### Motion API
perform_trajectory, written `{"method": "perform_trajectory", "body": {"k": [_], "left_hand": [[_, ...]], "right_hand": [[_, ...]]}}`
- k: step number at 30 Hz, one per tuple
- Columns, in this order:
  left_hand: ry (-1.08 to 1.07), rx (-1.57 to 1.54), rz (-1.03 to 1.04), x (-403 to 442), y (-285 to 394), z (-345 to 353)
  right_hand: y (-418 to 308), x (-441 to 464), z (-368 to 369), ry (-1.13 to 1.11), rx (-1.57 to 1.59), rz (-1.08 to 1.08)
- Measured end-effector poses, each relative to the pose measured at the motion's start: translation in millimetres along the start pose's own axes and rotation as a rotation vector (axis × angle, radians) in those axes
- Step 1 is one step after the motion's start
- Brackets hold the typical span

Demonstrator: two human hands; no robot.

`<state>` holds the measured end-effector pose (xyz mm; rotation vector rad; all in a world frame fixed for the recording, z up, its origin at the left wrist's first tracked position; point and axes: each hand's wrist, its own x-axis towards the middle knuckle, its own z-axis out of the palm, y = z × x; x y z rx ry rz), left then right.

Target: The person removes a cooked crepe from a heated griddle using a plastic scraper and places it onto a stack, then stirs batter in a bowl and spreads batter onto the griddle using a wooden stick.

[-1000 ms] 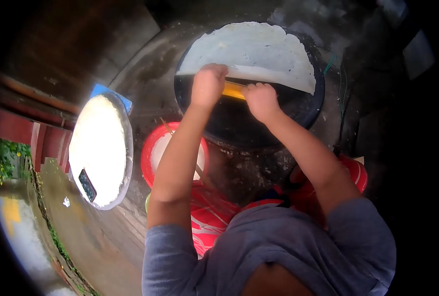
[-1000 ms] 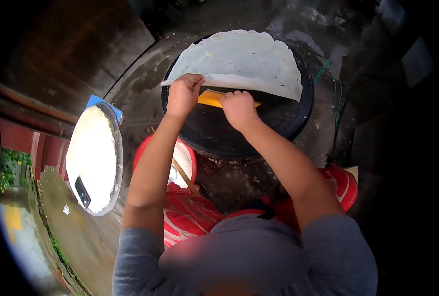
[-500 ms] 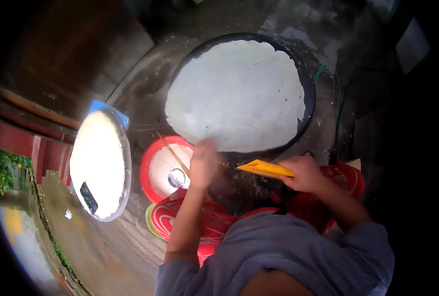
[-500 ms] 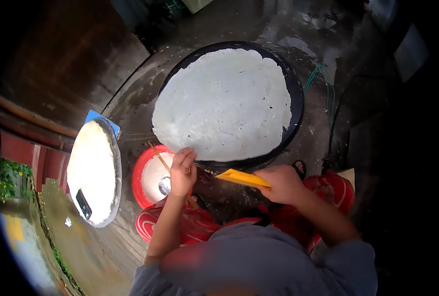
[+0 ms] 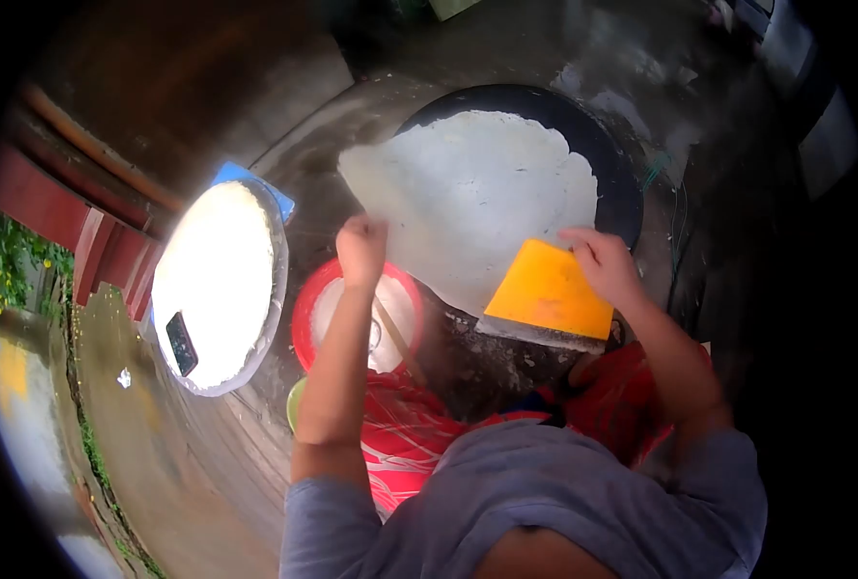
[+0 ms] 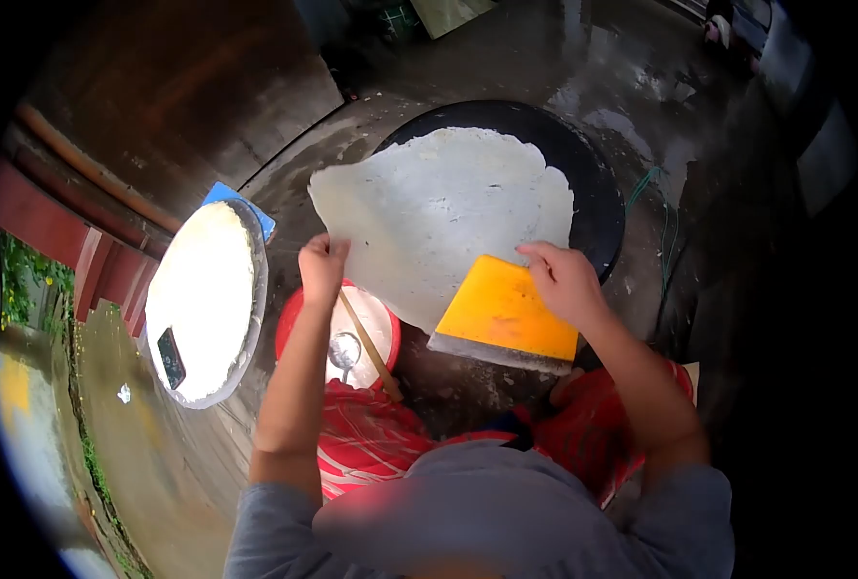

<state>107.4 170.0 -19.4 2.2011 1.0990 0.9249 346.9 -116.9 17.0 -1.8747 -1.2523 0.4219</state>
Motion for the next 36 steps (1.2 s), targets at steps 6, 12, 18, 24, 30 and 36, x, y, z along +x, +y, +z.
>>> {"method": "perform_trajectory", "body": {"k": [6, 12, 18, 24, 30, 36], "left_hand": [[-0.147, -0.164, 0.378, 17.7, 107.7, -156.7], [-0.117, -0.038, 0.429, -17.8, 99.2, -248.2], [0.029, -0.16, 0.061, -12.8, 5.0, -297.2], [0.302, -0.243, -0.047, 64.1, -74.4, -372.4], [0.671, -0.276, -0.152, 43.1, -86.4, -438.2], [0.74, 0.124, 0.132, -62.0, -182.0, -406.5]], "right_hand": [[-88.5, 125.6, 3.8, 0.173, -0.119, -0.125], [-173.9, 250.7, 38.9, 0.13, -0.351, -0.345], [-236.7, 301.3, 97.8, -0.191, -0.327, -0.356], [-368.3, 282.9, 87.5, 0.003, -0.217, -0.351], [-381.4, 238.5, 119.6, 0.044, 0.13, -0.88], [-296.0, 179.4, 271.6, 0.018, 0.124, -0.866]]}}
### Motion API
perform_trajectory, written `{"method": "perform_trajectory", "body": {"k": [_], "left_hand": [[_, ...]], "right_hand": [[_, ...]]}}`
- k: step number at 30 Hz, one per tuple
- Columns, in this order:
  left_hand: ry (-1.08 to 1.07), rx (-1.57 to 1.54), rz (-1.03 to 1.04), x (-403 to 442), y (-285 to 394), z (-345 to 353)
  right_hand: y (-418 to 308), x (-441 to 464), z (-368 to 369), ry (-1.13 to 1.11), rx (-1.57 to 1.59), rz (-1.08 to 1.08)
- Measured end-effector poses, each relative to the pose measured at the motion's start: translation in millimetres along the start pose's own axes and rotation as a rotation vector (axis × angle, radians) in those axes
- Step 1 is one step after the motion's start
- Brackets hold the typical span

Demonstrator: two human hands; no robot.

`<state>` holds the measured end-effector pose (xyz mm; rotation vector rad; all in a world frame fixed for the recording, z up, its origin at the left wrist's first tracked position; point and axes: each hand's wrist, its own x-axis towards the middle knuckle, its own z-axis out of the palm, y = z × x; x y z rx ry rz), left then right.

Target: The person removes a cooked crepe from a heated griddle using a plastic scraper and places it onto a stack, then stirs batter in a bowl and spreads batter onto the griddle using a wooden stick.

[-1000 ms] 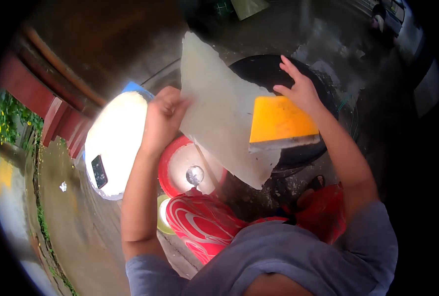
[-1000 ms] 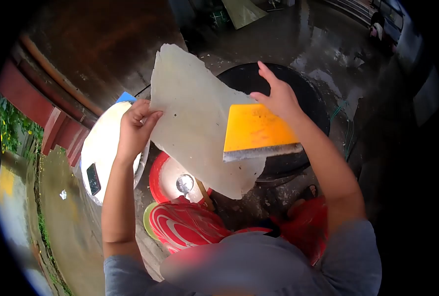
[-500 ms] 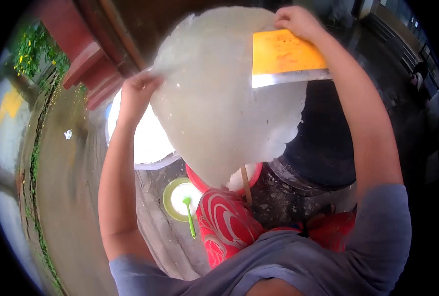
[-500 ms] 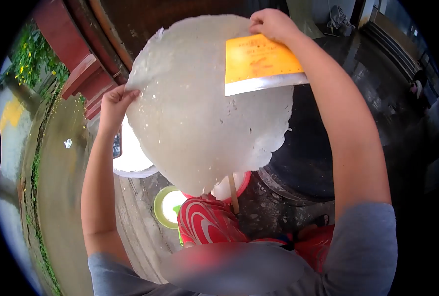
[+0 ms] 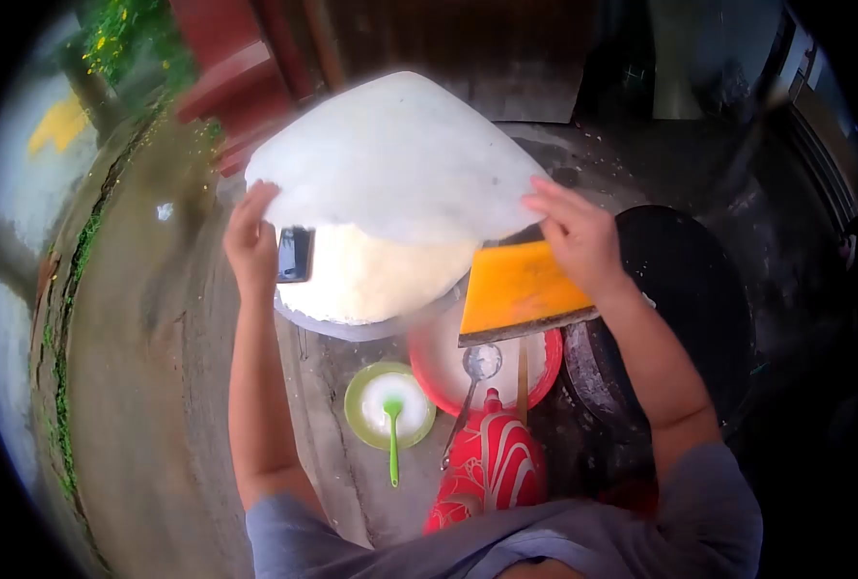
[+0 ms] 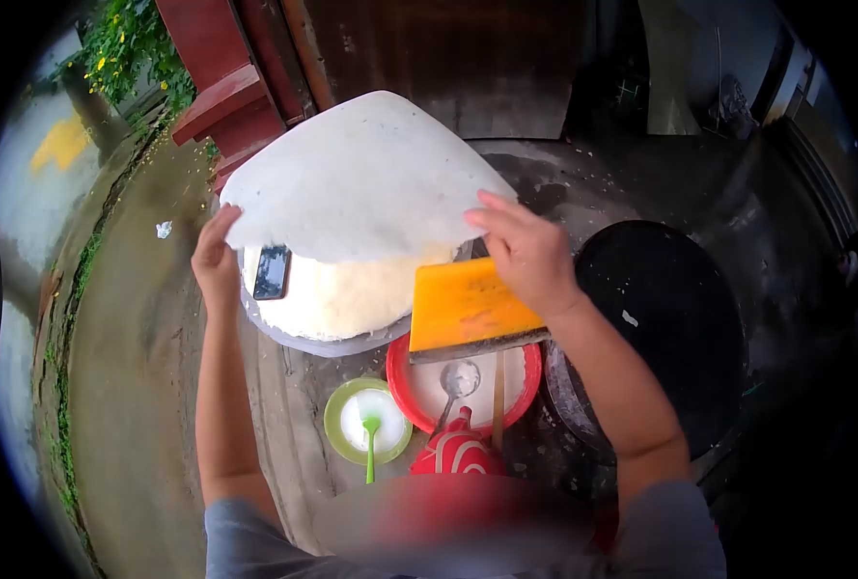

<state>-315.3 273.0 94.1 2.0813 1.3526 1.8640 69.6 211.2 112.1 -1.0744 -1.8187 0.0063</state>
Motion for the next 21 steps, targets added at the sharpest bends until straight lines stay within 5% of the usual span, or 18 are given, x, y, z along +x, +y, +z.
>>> {"method": "perform_trajectory", "body": {"k": [9, 15, 17, 19, 21], "left_hand": [[-0.204, 0.429, -0.224, -118.8, -113.8, -4.3], [-0.247, 0.642, -0.202, -140.5, -143.2, -6.2], [0.125, 0.77, -0.403, -135.9, -130.6, 6.7], [0.052, 0.905, -0.697, -134.8, -139.5, 11.6], [-0.11, 0.981, -0.646, -131.8, -140.5, 14.9]], "right_hand": [[77.9, -55.8, 162.2, -0.563, -0.144, 0.295], [83.2, -53.4, 169.8, -0.54, -0.034, 0.383], [73.3, -39.6, 164.8, -0.588, -0.005, 0.516], [97.1, -43.0, 183.7, -0.486, 0.076, 0.433], [118.1, -42.9, 196.5, -0.512, 0.265, 0.633]]}}
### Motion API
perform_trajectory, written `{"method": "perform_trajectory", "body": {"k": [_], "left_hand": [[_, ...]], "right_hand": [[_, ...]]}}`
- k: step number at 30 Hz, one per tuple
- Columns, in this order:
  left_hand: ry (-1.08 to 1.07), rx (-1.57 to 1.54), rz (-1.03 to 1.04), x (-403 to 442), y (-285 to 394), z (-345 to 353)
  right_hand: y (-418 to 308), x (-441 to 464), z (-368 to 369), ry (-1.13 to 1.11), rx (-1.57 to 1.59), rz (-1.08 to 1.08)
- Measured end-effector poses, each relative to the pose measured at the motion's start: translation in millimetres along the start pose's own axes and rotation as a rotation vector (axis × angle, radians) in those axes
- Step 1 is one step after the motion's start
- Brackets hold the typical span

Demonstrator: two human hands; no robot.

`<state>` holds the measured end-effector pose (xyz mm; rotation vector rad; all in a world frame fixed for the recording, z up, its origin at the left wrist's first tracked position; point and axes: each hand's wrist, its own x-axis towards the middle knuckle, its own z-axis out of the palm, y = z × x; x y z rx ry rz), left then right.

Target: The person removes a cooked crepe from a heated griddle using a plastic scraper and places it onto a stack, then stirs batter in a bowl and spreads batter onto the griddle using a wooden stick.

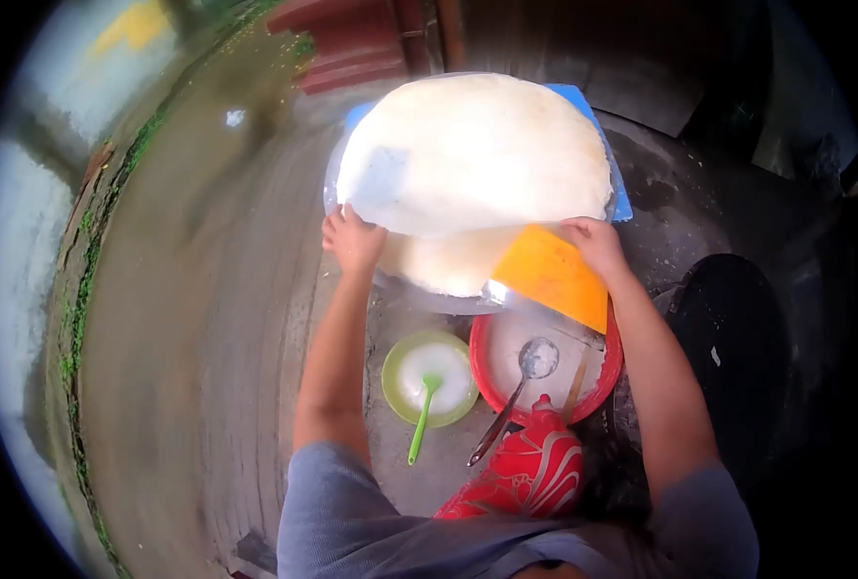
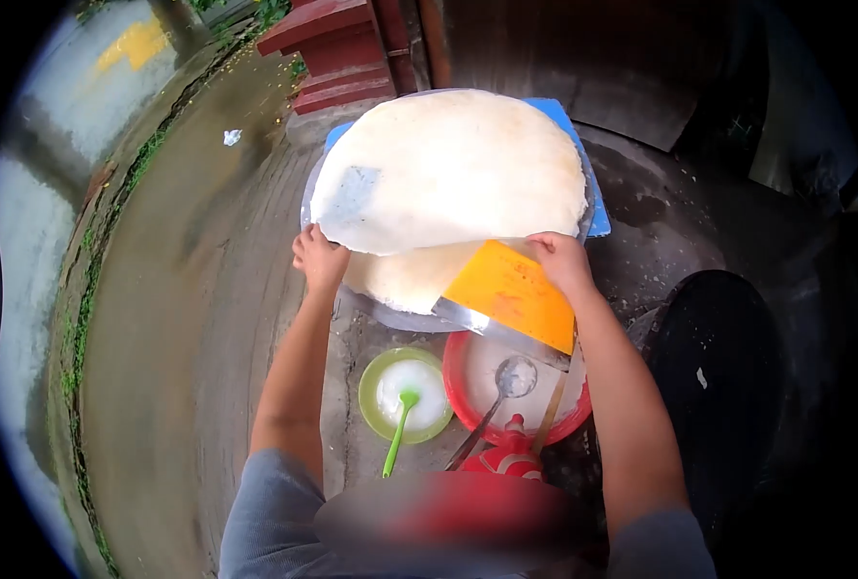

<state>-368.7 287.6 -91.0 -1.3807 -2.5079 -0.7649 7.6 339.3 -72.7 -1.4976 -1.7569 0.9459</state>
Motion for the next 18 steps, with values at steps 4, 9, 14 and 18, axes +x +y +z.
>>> {"method": "perform_trajectory", "body": {"k": [4, 9, 14, 18], "left_hand": [[-0.155, 0.05, 0.079, 7.0, 23.2, -16.2], [-0.162, 0.06, 0.024, 28.5, 3.6, 1.5], [-0.246, 0.094, -0.043, 20.0, -10.4, -18.6], [-0.171, -0.371, -0.34, 8.8, -74.6, -27.3]], "right_hand": [[-24.8, -8.9, -9.2, -0.028, 0.017, 0.07], [-43.7, -29.6, -12.2, -0.085, -0.301, -0.014], [-42.8, -42.4, -17.6, -0.002, -0.264, -0.209], [-16.7, -35.2, -35.8, 0.065, 0.304, 0.024]]}}
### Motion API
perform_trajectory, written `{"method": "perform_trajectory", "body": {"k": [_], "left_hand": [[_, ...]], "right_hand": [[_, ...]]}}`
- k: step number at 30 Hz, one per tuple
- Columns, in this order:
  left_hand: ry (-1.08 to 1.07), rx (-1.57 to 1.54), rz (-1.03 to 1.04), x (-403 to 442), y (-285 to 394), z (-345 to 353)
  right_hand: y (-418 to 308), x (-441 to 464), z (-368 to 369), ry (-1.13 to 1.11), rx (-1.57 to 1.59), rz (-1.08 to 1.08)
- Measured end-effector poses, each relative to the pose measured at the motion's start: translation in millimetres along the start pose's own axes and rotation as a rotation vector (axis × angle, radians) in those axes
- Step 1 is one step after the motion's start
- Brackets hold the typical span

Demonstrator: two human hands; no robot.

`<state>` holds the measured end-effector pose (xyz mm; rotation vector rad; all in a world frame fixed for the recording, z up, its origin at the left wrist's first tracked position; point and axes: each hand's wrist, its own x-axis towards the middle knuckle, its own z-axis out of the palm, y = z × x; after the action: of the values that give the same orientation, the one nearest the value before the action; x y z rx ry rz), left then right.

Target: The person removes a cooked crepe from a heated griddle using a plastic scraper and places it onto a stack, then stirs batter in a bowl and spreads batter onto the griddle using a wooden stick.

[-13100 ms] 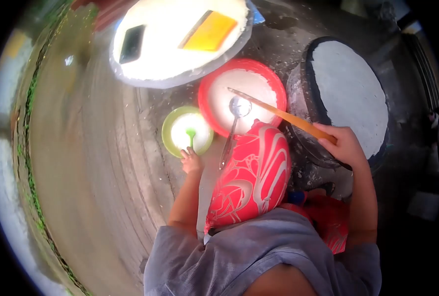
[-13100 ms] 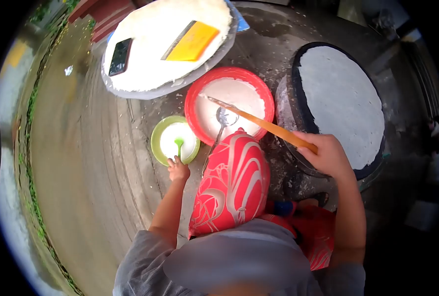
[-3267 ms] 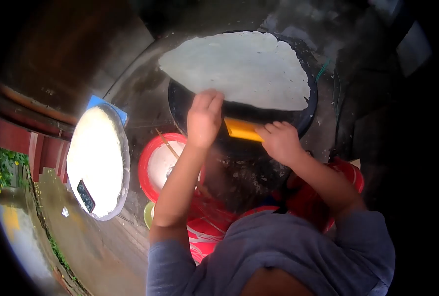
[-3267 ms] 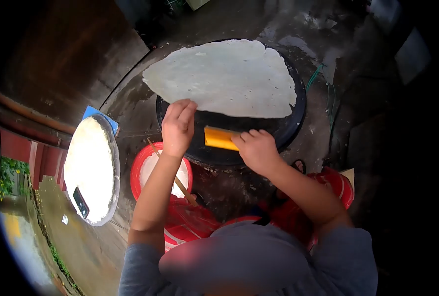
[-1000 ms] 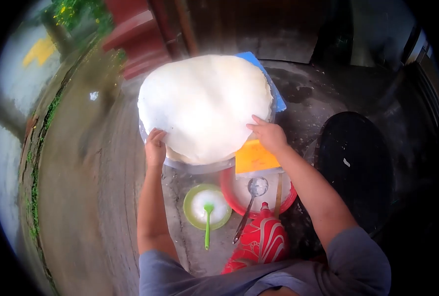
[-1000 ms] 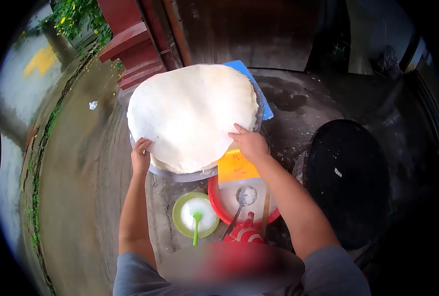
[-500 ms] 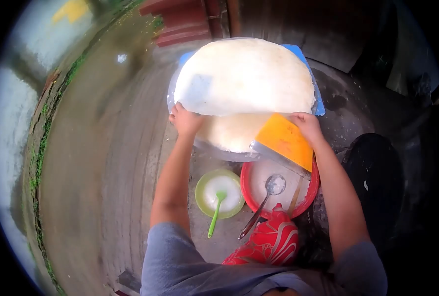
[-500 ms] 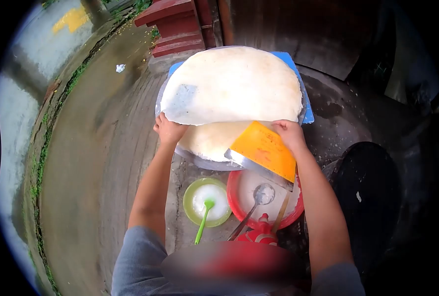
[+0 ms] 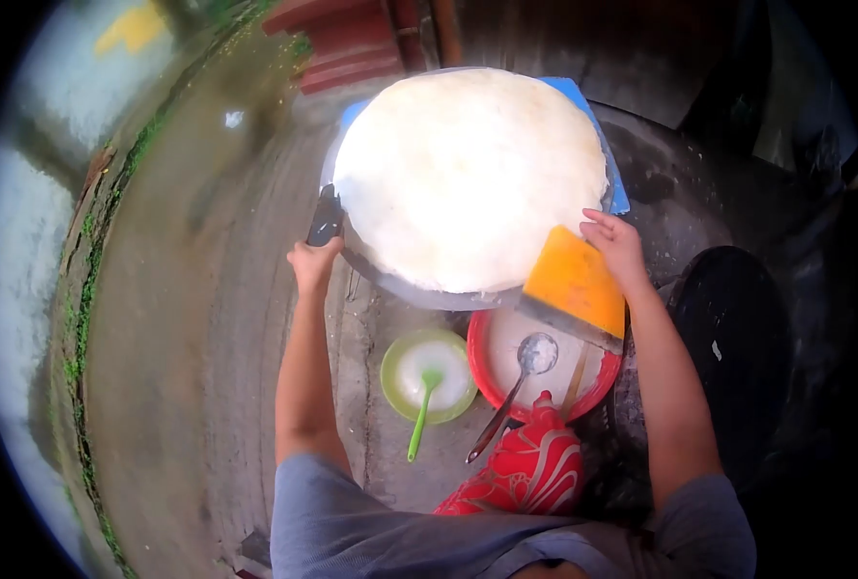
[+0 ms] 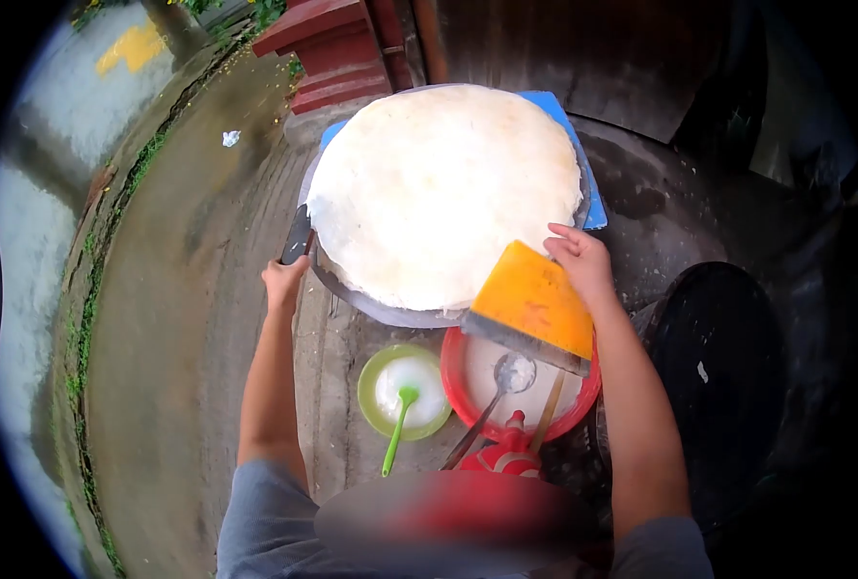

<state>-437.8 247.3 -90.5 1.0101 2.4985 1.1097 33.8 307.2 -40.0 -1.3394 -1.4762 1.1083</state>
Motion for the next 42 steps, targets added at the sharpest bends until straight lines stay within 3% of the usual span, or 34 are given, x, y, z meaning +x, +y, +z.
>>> {"method": "perform_trajectory", "body": {"k": [2, 3, 5, 7, 9, 11, 13, 15, 18, 20, 22, 24, 27, 29, 34, 36, 39, 42], "left_hand": [[-0.208, -0.913, -0.457, -16.3, -12.9, -31.9], [-0.163, -1.003, -0.487, -25.2, -14.7, -37.8], [-0.123, -1.131, -0.486, -24.7, -26.8, -39.1], [-0.135, -1.09, -0.383, -36.3, 0.8, -40.5], [-0.177, -0.952, -0.162, -29.6, 20.8, -28.7], [-0.079, -0.639, 0.008, -36.2, 68.2, -9.8], [-0.017, -0.397, 0.128, -38.0, 107.7, 12.7], [0.007, -0.211, 0.144, -34.1, 120.9, 44.1], [0.012, 0.051, 0.195, -42.1, 120.2, 70.2], [0.029, 0.189, 0.258, -45.3, 108.7, 81.9], [-0.019, 0.462, 0.237, -55.8, 104.8, 74.0], [0.103, 0.598, 0.34, -60.1, 88.9, 72.8], [0.143, 0.54, 0.588, -91.4, 68.8, 52.0], [0.119, 0.453, 0.728, -126.5, 57.7, 39.5], [-0.234, 0.259, 0.903, -239.1, 70.3, -2.7], [-0.334, 0.184, 0.937, -283.5, 98.7, -16.3], [-0.604, -0.198, 1.011, -374.1, 152.7, -33.2], [-0.86, -0.289, 1.201, -465.7, 186.9, -31.8]], "right_hand": [[-7.4, 4.5, -14.5, 0.258, 0.229, 0.369], [-13.5, 8.0, -20.5, 0.289, 0.17, 0.493], [-30.7, 8.3, -12.6, 0.218, 0.236, 0.54], [-27.4, 17.0, -3.4, 0.028, 0.411, 0.547], [-9.0, 37.1, 12.3, 0.007, 0.413, 0.514], [13.2, 54.1, 33.5, -0.014, 0.416, 0.478], [34.2, 59.8, 51.9, 0.031, 0.527, 0.354], [6.3, 35.6, 49.8, 0.035, 0.468, 0.432], [3.3, 8.2, 27.9, 0.068, 0.279, 0.558], [7.4, -32.9, -5.0, -0.002, -0.03, 0.321], [41.1, -88.8, -43.6, -0.092, 0.067, 0.163], [35.3, -163.1, -88.8, -0.203, 0.058, 0.361], [21.9, -281.6, -165.4, -0.26, 0.057, 0.551], [-0.8, -353.1, -217.8, -0.131, -0.042, 0.703], [-30.0, -525.5, -307.2, 0.693, -0.134, 0.773], [-16.8, -581.9, -326.3, 0.812, -0.213, 0.823], [3.9, -651.1, -327.2, 0.859, -0.148, 0.867], [29.1, -695.6, -327.1, 0.697, -0.067, 0.925]]}}
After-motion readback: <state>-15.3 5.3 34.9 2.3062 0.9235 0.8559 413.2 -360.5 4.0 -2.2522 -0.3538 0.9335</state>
